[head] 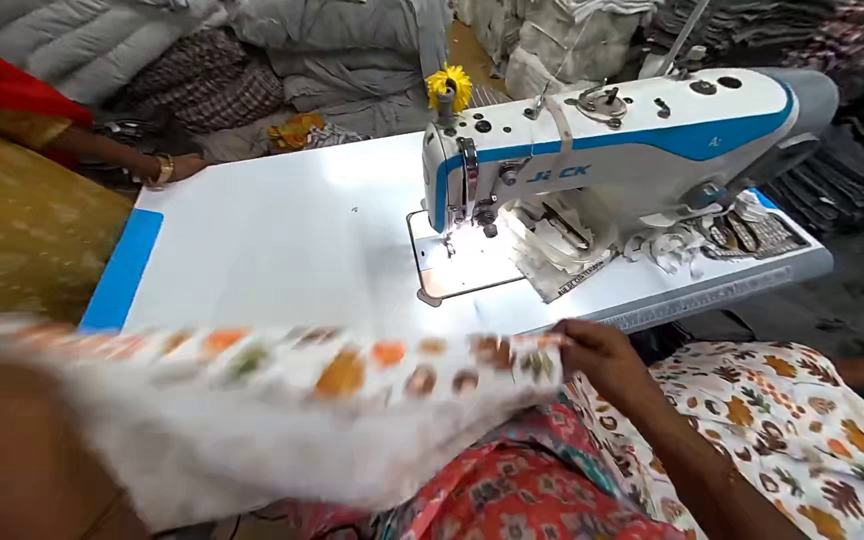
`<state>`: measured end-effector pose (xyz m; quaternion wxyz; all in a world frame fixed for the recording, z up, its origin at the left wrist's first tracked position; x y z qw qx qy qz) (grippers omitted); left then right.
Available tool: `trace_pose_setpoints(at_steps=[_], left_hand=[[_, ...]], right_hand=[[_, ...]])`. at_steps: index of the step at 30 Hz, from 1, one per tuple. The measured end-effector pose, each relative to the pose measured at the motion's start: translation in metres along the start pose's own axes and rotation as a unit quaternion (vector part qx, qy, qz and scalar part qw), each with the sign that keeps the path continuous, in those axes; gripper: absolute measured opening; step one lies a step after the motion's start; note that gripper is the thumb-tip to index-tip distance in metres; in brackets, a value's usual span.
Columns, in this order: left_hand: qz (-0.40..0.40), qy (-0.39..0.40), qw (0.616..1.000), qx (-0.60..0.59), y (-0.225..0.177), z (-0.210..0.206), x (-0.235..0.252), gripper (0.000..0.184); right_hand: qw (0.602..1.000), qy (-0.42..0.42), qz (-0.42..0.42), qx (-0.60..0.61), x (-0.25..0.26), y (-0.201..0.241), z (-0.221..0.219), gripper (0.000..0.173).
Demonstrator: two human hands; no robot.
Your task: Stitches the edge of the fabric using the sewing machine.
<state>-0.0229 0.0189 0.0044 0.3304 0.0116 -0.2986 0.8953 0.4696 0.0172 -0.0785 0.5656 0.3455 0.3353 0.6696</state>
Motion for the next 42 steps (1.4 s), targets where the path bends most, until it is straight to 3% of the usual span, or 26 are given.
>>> trace_pose_setpoints(at_steps=[2, 3, 5, 9, 13, 16, 19, 21, 23, 24, 26, 28, 30, 32, 35, 37, 38, 39, 42], left_hand=[[-0.146, 0.068, 0.986, -0.051, 0.023, -0.077, 0.016, 0.075], [-0.186, 0.108, 0.975, -0.05, 0.025, -0.107, 0.012, 0.077], [-0.213, 0.154, 0.965, -0.02, 0.033, -0.15, -0.002, 0.063], [-0.23, 0.112, 0.966, 0.037, 0.04, -0.177, -0.011, 0.065], [-0.189, 0.087, 0.977, 0.041, 0.039, -0.175, -0.004, 0.08], [-0.134, 0.114, 0.983, 0.059, 0.04, -0.169, 0.002, 0.095], [-0.172, 0.121, 0.974, 0.077, 0.045, -0.16, 0.015, 0.083], [-0.228, 0.108, 0.966, 0.048, 0.047, -0.156, 0.024, 0.069], [-0.299, 0.121, 0.947, 0.014, 0.044, -0.163, 0.022, 0.071], [-0.341, 0.138, 0.93, 0.013, 0.039, -0.171, 0.013, 0.077], [-0.417, 0.18, 0.891, 0.013, 0.018, -0.187, -0.027, 0.095], [-0.487, 0.222, 0.845, -0.006, -0.012, -0.193, -0.081, 0.104], [-0.544, 0.248, 0.801, -0.035, -0.033, -0.191, -0.129, 0.1], [-0.567, 0.229, 0.788, -0.076, -0.047, -0.19, -0.151, 0.081], [-0.54, 0.187, 0.809, -0.137, -0.078, -0.19, -0.145, 0.045], [-0.525, 0.194, 0.816, -0.144, -0.108, -0.195, -0.131, 0.029], [-0.528, 0.198, 0.814, -0.14, -0.12, -0.201, -0.124, 0.025], [-0.545, 0.195, 0.803, -0.139, -0.13, -0.209, -0.117, 0.021], [-0.631, 0.187, 0.741, -0.134, -0.145, -0.225, -0.103, 0.015]], right_hand=[[0.98, -0.093, 0.001, -0.177, 0.02, -0.013, 0.003, 0.027], [0.973, -0.115, 0.017, -0.201, 0.024, -0.019, 0.002, 0.033], [0.973, -0.122, 0.052, -0.187, 0.016, -0.028, -0.006, 0.031], [0.968, -0.093, 0.137, -0.19, 0.01, -0.037, -0.041, 0.044], [0.925, -0.135, 0.228, -0.272, 0.043, -0.028, -0.076, 0.052], [0.939, -0.103, 0.156, -0.29, 0.064, -0.018, -0.07, 0.06], [0.957, -0.081, 0.055, -0.274, 0.061, -0.012, -0.028, 0.054], [0.973, -0.068, 0.084, -0.206, 0.042, -0.012, 0.019, 0.037], [0.985, 0.002, 0.145, -0.093, 0.018, -0.033, 0.071, 0.016], [0.987, 0.06, 0.138, -0.053, 0.005, -0.049, 0.095, 0.021], [0.982, 0.134, 0.037, -0.127, -0.019, -0.086, 0.13, 0.026], [0.92, 0.176, -0.178, -0.302, -0.038, -0.111, 0.134, 0.018], [0.862, 0.165, -0.284, -0.386, -0.047, -0.107, 0.118, 0.021], [0.896, 0.15, -0.25, -0.335, -0.027, -0.063, 0.095, 0.033], [0.979, 0.019, -0.022, -0.201, 0.017, 0.003, 0.036, 0.024], [0.982, -0.051, 0.138, -0.117, 0.047, 0.031, -0.021, 0.017], [0.975, -0.046, 0.194, -0.1, 0.06, 0.035, -0.052, 0.017], [0.969, -0.013, 0.221, -0.107, 0.072, 0.033, -0.081, 0.024], [0.943, 0.15, 0.203, -0.218, 0.073, 0.006, -0.14, 0.084]])
Point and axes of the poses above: each hand's wrist, its own x-axis towards the middle knuckle, its own z-axis out of the back of the hand, y = z × x, the point moved 3 cm from there along x, towards the middle knuckle, and after that the axes turned 5 degrees about -y, right-handed, at the moved point
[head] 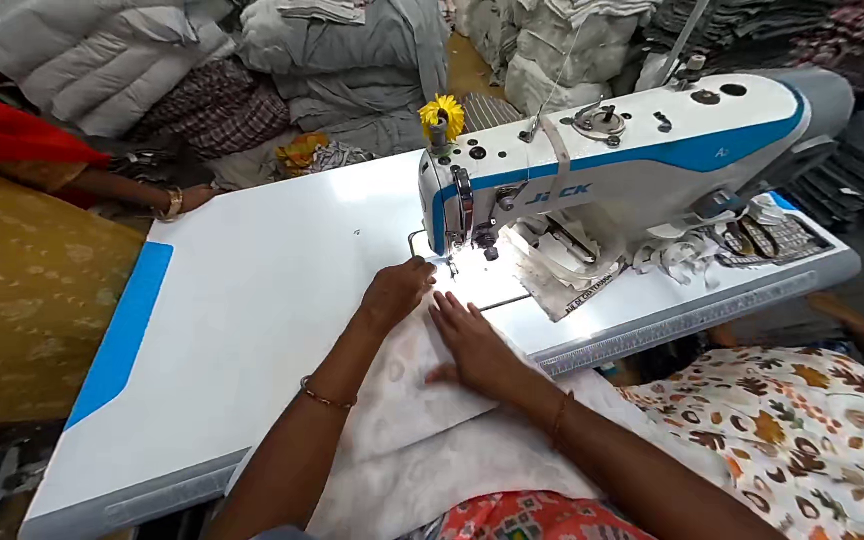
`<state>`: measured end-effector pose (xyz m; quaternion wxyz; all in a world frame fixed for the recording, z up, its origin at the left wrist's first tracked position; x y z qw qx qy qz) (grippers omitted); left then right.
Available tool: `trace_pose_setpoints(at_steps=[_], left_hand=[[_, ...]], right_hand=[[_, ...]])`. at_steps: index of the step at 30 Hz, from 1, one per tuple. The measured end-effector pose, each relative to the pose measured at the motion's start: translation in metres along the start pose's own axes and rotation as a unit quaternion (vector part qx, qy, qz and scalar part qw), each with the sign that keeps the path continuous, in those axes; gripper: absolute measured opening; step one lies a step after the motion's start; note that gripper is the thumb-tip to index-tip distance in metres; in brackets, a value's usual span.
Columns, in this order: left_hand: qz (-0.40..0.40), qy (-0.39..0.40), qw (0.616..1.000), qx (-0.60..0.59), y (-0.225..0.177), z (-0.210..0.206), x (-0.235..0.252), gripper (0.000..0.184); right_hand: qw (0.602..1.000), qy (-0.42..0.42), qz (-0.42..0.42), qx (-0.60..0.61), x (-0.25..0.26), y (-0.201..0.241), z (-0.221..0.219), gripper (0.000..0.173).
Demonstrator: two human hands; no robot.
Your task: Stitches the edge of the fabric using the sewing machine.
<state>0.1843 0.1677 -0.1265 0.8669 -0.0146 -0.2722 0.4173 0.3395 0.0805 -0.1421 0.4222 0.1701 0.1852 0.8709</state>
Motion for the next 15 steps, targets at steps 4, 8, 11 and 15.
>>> trace_pose_setpoints(at_steps=[4, 8, 11, 15], left_hand=[[-0.068, 0.02, 0.997, -0.012, -0.015, -0.018, -0.008, 0.03], [-0.064, -0.041, 0.996, -0.04, -0.023, -0.028, -0.018, 0.024], [-0.065, -0.085, 0.993, -0.039, -0.019, -0.026, -0.022, 0.018], [-0.05, -0.098, 0.993, -0.04, -0.014, -0.026, -0.025, 0.017]], right_hand=[[0.997, -0.027, 0.05, -0.047, -0.044, 0.002, -0.015, 0.09], [0.977, -0.182, -0.039, 0.106, -0.048, -0.02, 0.014, 0.029], [0.958, -0.254, -0.115, 0.072, -0.039, -0.035, 0.021, 0.032], [0.954, -0.267, -0.124, 0.046, -0.035, -0.037, 0.016, 0.024]])
Point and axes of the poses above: each hand's wrist, its own x-axis towards the middle knuckle, its own z-axis out of the back of the hand, y = z × x, the point moved 3 cm from there along x, towards the middle knuckle, and after that the axes turned 5 degrees about -y, right-handed, at the moved point
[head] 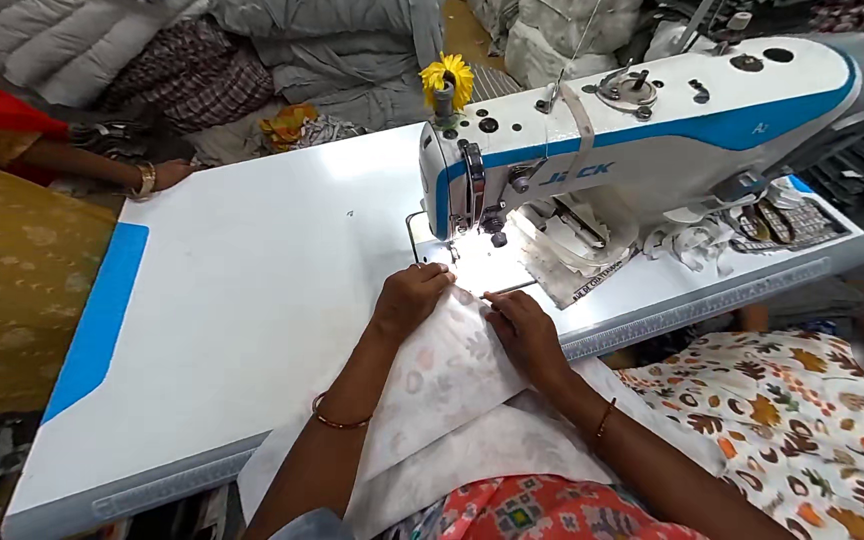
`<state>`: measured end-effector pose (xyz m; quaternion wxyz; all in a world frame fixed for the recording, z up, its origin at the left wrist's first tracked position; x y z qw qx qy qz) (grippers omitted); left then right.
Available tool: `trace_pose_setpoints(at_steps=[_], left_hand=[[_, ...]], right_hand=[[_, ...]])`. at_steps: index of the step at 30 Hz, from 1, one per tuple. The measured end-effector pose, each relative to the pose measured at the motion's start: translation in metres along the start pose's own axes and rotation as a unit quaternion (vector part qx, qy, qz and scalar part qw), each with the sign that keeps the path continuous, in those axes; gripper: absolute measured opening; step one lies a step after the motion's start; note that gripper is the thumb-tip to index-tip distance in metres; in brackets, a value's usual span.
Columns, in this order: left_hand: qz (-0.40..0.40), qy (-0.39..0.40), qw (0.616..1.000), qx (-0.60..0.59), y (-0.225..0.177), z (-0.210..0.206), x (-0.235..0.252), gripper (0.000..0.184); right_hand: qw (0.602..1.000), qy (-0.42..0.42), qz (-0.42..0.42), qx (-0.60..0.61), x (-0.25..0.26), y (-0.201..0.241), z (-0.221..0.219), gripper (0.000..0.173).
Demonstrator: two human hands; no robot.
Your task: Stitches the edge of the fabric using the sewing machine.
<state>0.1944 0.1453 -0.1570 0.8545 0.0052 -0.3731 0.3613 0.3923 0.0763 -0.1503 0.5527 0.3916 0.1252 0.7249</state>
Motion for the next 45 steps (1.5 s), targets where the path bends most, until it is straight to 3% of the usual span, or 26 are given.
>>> trace_pose_setpoints(at_steps=[4, 8, 11, 14, 17, 21, 24, 27, 29, 31, 37, 45], left_hand=[[0.009, 0.003, 1.0, 0.002, 0.003, 0.001, 0.0, 0.021], [0.02, 0.018, 1.0, -0.003, 0.004, 0.006, 0.004, 0.024], [0.021, -0.002, 1.0, -0.008, 0.003, 0.001, 0.006, 0.029], [0.014, 0.013, 1.0, -0.009, 0.004, 0.0, 0.008, 0.025], [0.015, -0.002, 1.0, -0.019, 0.006, 0.006, 0.007, 0.013], [0.001, -0.012, 1.0, -0.02, 0.014, 0.008, 0.003, 0.011], [0.012, 0.003, 1.0, 0.006, 0.01, 0.013, 0.005, 0.016], [0.135, 0.07, 0.983, 0.105, -0.025, 0.016, 0.005, 0.017], [0.262, 0.124, 0.944, 0.157, -0.056, 0.01, -0.001, 0.032], [0.301, 0.128, 0.93, 0.165, -0.066, -0.003, -0.014, 0.05], [0.175, 0.142, 0.973, 0.054, -0.02, -0.011, -0.011, 0.057], [0.157, 0.14, 0.977, 0.045, -0.007, -0.014, -0.001, 0.056]], right_hand=[[0.998, 0.014, 0.062, -0.014, -0.004, -0.002, -0.003, 0.026], [0.983, 0.097, 0.133, -0.078, 0.001, 0.008, 0.001, 0.033], [0.977, 0.161, 0.09, -0.105, 0.019, 0.019, 0.004, 0.017], [0.987, 0.145, 0.041, -0.051, 0.045, 0.017, 0.002, 0.031], [0.982, 0.183, -0.041, -0.018, 0.054, 0.022, 0.004, 0.019], [0.994, 0.098, 0.042, -0.014, 0.036, 0.022, -0.009, 0.006], [0.991, 0.051, 0.119, -0.02, 0.025, 0.019, -0.022, 0.015], [0.987, 0.055, 0.148, -0.012, 0.02, 0.013, -0.025, 0.02], [0.988, 0.059, 0.141, -0.005, 0.017, 0.011, -0.021, 0.014], [0.991, 0.047, 0.128, -0.014, 0.011, 0.012, -0.02, 0.01], [0.995, -0.008, 0.074, -0.061, 0.003, 0.019, -0.027, 0.016], [0.996, -0.004, 0.058, -0.067, 0.013, 0.017, -0.026, 0.016]])
Point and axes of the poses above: each hand's wrist, its own x-axis towards the middle knuckle, its own z-axis out of the back of the hand, y = z × x, the point moved 3 cm from there along x, towards the middle knuckle, and after that the axes turned 5 degrees about -y, right-handed, at the moved point
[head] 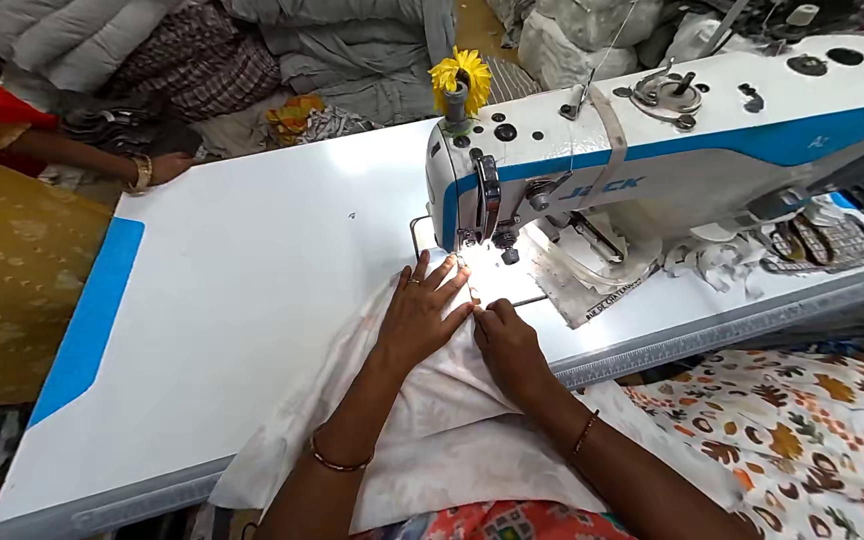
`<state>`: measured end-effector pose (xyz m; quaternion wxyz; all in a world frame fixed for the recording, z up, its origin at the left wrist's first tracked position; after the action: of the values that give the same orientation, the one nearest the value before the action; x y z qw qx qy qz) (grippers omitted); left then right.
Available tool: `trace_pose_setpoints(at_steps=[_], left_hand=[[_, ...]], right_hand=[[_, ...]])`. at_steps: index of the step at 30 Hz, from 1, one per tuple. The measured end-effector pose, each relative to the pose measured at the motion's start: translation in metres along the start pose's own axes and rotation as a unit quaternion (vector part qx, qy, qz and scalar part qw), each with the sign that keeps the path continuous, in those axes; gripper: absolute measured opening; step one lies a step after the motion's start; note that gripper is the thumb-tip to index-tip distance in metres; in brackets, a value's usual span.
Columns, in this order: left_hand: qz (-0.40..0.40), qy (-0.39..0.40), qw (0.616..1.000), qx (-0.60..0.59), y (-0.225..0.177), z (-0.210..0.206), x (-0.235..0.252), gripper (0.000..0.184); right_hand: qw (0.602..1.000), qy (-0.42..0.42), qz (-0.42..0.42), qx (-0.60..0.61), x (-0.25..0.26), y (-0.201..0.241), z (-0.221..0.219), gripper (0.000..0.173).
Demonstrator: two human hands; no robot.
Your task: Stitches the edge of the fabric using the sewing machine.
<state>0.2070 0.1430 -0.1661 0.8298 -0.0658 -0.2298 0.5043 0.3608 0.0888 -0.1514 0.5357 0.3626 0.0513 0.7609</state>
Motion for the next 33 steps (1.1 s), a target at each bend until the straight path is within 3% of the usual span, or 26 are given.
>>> trace_pose_setpoints(at_steps=[6, 9, 11, 16, 18, 20, 22, 25, 28, 30, 33], left_hand=[[-0.043, -0.058, 0.997, -0.028, -0.006, 0.003, -0.015, 0.049], [0.094, -0.038, 0.994, -0.031, -0.057, 0.004, -0.043, 0.047], [0.149, -0.013, 0.989, -0.018, -0.076, 0.006, -0.055, 0.06], [-0.01, -0.028, 1.0, 0.003, -0.039, 0.003, -0.052, 0.062], [0.04, -0.011, 0.999, 0.026, -0.061, 0.003, -0.059, 0.07], [0.096, -0.025, 0.993, 0.066, -0.071, 0.003, -0.063, 0.065], [0.072, -0.023, 0.995, 0.066, -0.047, 0.006, -0.059, 0.064], [-0.028, 0.013, 0.999, 0.02, -0.025, 0.013, -0.057, 0.069], [0.046, 0.011, 0.997, 0.061, -0.057, 0.01, -0.071, 0.067], [0.053, 0.016, 0.996, 0.064, -0.044, 0.012, -0.069, 0.063], [-0.103, 0.054, 0.993, 0.012, -0.01, 0.026, -0.063, 0.055]], right_hand=[[0.999, 0.0, 0.027, 0.017, 0.001, -0.003, -0.001, 0.009], [0.999, 0.001, 0.02, 0.025, 0.001, -0.004, -0.001, 0.01], [1.0, 0.005, 0.014, 0.021, 0.0, -0.003, 0.0, 0.01], [1.0, -0.012, 0.025, 0.015, 0.0, -0.005, 0.002, 0.009], [0.999, -0.02, 0.031, 0.016, 0.0, -0.006, 0.002, 0.008], [0.999, -0.018, 0.033, 0.017, 0.0, -0.007, 0.002, 0.008], [0.999, -0.006, 0.024, 0.024, -0.001, -0.007, 0.002, 0.008], [0.999, -0.007, 0.021, 0.032, 0.001, -0.007, 0.002, 0.009], [0.999, -0.006, 0.03, 0.036, 0.002, -0.007, 0.002, 0.009], [0.999, -0.001, 0.029, 0.037, 0.001, -0.006, 0.003, 0.009], [0.999, 0.001, 0.023, 0.035, 0.0, -0.005, 0.004, 0.01]])
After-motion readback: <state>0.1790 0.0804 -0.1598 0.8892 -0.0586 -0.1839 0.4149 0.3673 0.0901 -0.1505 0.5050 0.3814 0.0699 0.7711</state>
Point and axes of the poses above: each hand's wrist, its own x-axis towards the middle knuckle, its own z-axis out of the back of the hand, y = z × x, the point moved 3 cm from there along x, towards the middle knuckle, and after that the axes turned 5 degrees about -y, right-handed, at the moved point
